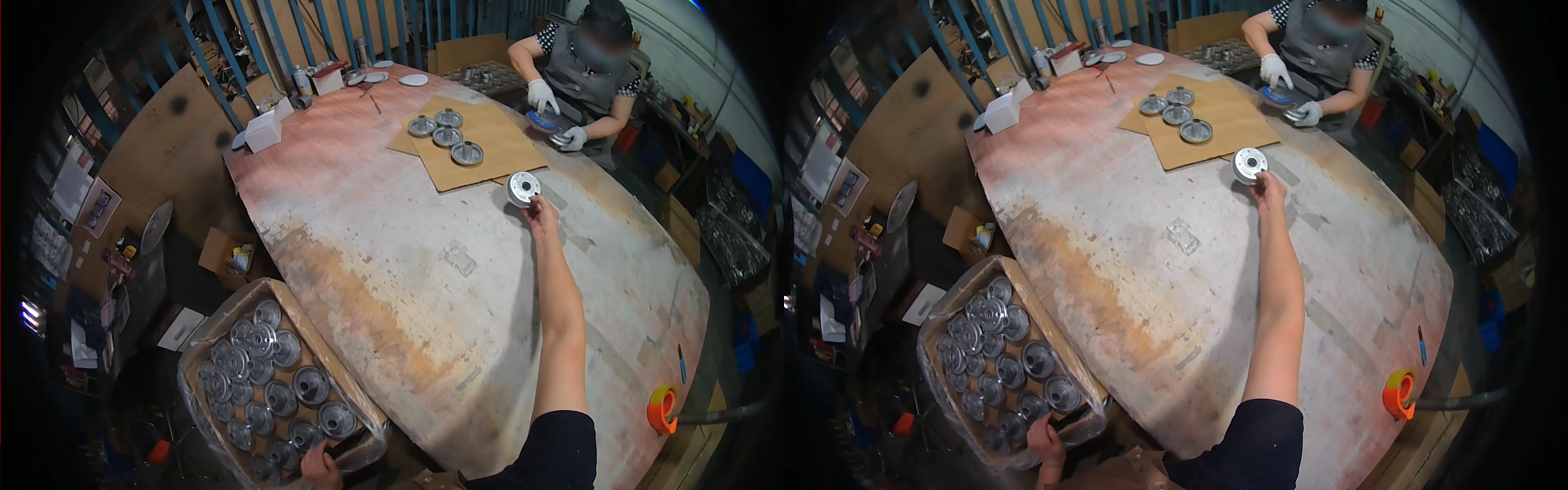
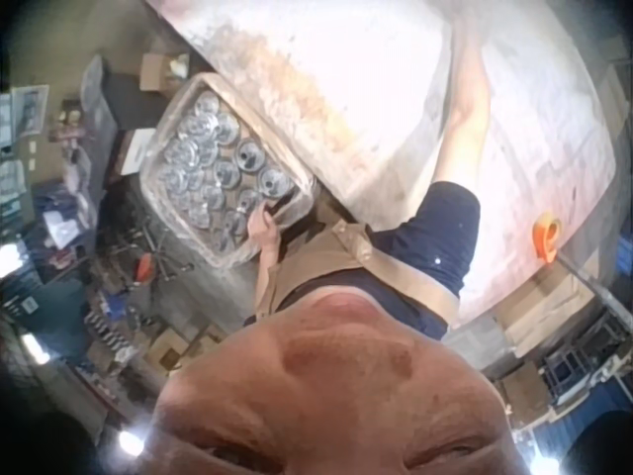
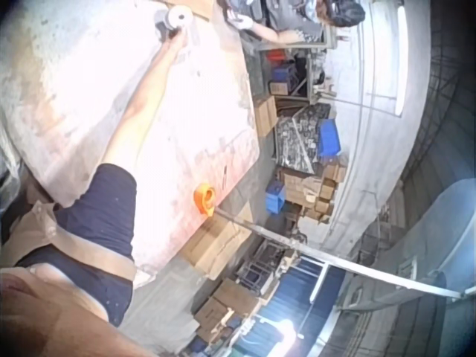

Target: The person handles and packs circular metal components, lifting them from a plastic-lined container, turning them over by hand, placing them on the worktable, and arranging them into cardboard boxes.

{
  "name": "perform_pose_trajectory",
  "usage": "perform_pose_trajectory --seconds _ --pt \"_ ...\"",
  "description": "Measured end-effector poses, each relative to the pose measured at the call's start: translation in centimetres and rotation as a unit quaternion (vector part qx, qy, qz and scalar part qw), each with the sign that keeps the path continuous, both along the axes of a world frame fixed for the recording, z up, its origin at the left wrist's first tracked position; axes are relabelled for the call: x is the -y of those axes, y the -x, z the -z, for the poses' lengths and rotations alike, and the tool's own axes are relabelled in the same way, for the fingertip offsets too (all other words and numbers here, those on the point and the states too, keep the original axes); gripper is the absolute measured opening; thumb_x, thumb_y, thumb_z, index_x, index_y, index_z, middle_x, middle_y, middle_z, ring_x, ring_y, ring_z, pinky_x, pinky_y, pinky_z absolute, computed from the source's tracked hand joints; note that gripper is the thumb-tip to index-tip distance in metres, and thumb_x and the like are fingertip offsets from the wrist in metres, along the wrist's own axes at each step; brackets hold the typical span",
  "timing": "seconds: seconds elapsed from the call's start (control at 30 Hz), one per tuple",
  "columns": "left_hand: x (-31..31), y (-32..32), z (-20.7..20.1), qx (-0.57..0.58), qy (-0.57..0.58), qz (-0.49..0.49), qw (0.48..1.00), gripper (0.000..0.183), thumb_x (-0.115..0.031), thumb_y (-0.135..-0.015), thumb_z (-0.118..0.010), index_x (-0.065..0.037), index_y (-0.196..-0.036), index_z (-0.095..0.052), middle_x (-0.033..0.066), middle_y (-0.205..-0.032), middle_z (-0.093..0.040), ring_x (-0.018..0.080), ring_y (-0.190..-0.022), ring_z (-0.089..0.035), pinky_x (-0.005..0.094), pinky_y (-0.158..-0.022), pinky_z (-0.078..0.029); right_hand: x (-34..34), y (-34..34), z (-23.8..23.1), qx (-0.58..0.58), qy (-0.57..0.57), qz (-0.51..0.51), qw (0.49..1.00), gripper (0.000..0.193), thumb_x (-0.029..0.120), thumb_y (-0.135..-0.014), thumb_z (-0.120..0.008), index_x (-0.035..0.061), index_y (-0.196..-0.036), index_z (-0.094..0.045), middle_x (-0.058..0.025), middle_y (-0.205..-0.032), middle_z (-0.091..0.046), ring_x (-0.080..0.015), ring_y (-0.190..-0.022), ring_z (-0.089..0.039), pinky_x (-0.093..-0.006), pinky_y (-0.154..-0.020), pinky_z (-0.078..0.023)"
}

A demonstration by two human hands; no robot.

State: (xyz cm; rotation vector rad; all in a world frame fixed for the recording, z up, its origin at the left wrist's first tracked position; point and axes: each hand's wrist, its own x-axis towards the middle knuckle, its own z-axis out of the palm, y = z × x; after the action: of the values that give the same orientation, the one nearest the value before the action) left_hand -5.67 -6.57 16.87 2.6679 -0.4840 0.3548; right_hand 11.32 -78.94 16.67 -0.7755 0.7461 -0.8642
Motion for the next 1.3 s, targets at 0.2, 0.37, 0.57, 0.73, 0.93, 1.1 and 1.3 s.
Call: perform_pose_trajectory --seconds 0.2,0.37,0.57,0.73,0.93,1.1,1.3 --pt "0.2 0.1 -0.4 -0.013 -0.004 -0.005 1.0 0.026 -0.014 -0.086 -0.049 -0.005 -0.104 -0.065 0.0163 -0.095 -0.064 0.0352 -0.09 -0.061 0.044 -0.078 -0.045 0.2 -0.3 -0.1 -0.032 -0.021 0.002 0.999 0.016 0.009 -0.073 -0.069 0.0024 -0.087 -0.065 -0.0092 -0.078 -0.064 -0.0195 -0.067 -0.063 -0.035 -0.062 -0.054" --pt "0.5 0.0 -0.8 -0.024 -0.003 -0.004 1.0 0.025 -0.015 -0.087 -0.048 -0.005 -0.102 -0.065 0.0156 -0.093 -0.064 0.0348 -0.089 -0.061 0.0437 -0.078 -0.045 0.3 -0.6 0.0 -0.074 -0.046 0.009 0.996 0.016 0.01 -0.075 -0.069 0.0028 -0.088 -0.062 -0.0086 -0.079 -0.061 -0.0199 -0.072 -0.061 -0.0363 -0.067 -0.054" --pt "0.7 0.0 -1.1 -0.026 0.0 0.001 1.0 0.025 -0.015 -0.087 -0.048 -0.005 -0.102 -0.065 0.0157 -0.093 -0.064 0.0345 -0.089 -0.061 0.0439 -0.078 -0.045 0.1 -0.5 0.0 -0.085 -0.037 -0.018 0.996 0.02 0.012 -0.077 -0.069 0.0013 -0.092 -0.061 -0.0102 -0.084 -0.06 -0.021 -0.073 -0.061 -0.0369 -0.068 -0.057" --pt "0.7 0.0 -1.0 -0.021 0.001 0.0 1.0 0.024 -0.014 -0.087 -0.048 -0.005 -0.101 -0.065 0.0157 -0.093 -0.064 0.0347 -0.089 -0.061 0.0437 -0.078 -0.045 -0.1 -0.4 -0.8 -0.116 -0.022 -0.027 0.993 0.019 0.013 -0.077 -0.068 0.0006 -0.09 -0.062 -0.0103 -0.081 -0.059 -0.0202 -0.07 -0.06 -0.0358 -0.064 -0.058" --pt "0.6 0.0 -0.9 -0.025 0.003 0.001 1.0 0.023 -0.014 -0.087 -0.048 -0.005 -0.1 -0.065 0.0152 -0.093 -0.064 0.0344 -0.089 -0.061 0.0433 -0.077 -0.045 -0.1 -0.5 -1.1 -0.14 -0.022 -0.028 0.99 0.021 0.015 -0.077 -0.068 0.0006 -0.091 -0.061 -0.0105 -0.079 -0.059 -0.0193 -0.065 -0.059 -0.0359 -0.058 -0.059" --pt "0.7 0.0 -1.0 -0.024 0.002 -0.003 1.0 0.023 -0.014 -0.087 -0.048 -0.005 -0.1 -0.065 0.0151 -0.093 -0.064 0.0342 -0.088 -0.061 0.0433 -0.077 -0.045 -0.3 -0.7 -1.3 -0.141 -0.028 -0.022 0.989 0.024 0.017 -0.076 -0.068 0.0015 -0.093 -0.061 -0.0113 -0.08 -0.059 -0.0194 -0.064 -0.06 -0.0359 -0.058 -0.059" --pt "0.7 0.0 -1.1 -0.02 0.001 -0.002 1.0 0.023 -0.014 -0.088 -0.048 -0.005 -0.1 -0.065 0.0152 -0.093 -0.064 0.0343 -0.089 -0.061 0.0435 -0.077 -0.045 -1.0 -0.6 -2.0 -0.153 -0.027 -0.004 0.988 0.025 0.017 -0.075 -0.068 0.0008 -0.093 -0.061 -0.0115 -0.079 -0.06 -0.0186 -0.062 -0.06 -0.0345 -0.056 -0.058"
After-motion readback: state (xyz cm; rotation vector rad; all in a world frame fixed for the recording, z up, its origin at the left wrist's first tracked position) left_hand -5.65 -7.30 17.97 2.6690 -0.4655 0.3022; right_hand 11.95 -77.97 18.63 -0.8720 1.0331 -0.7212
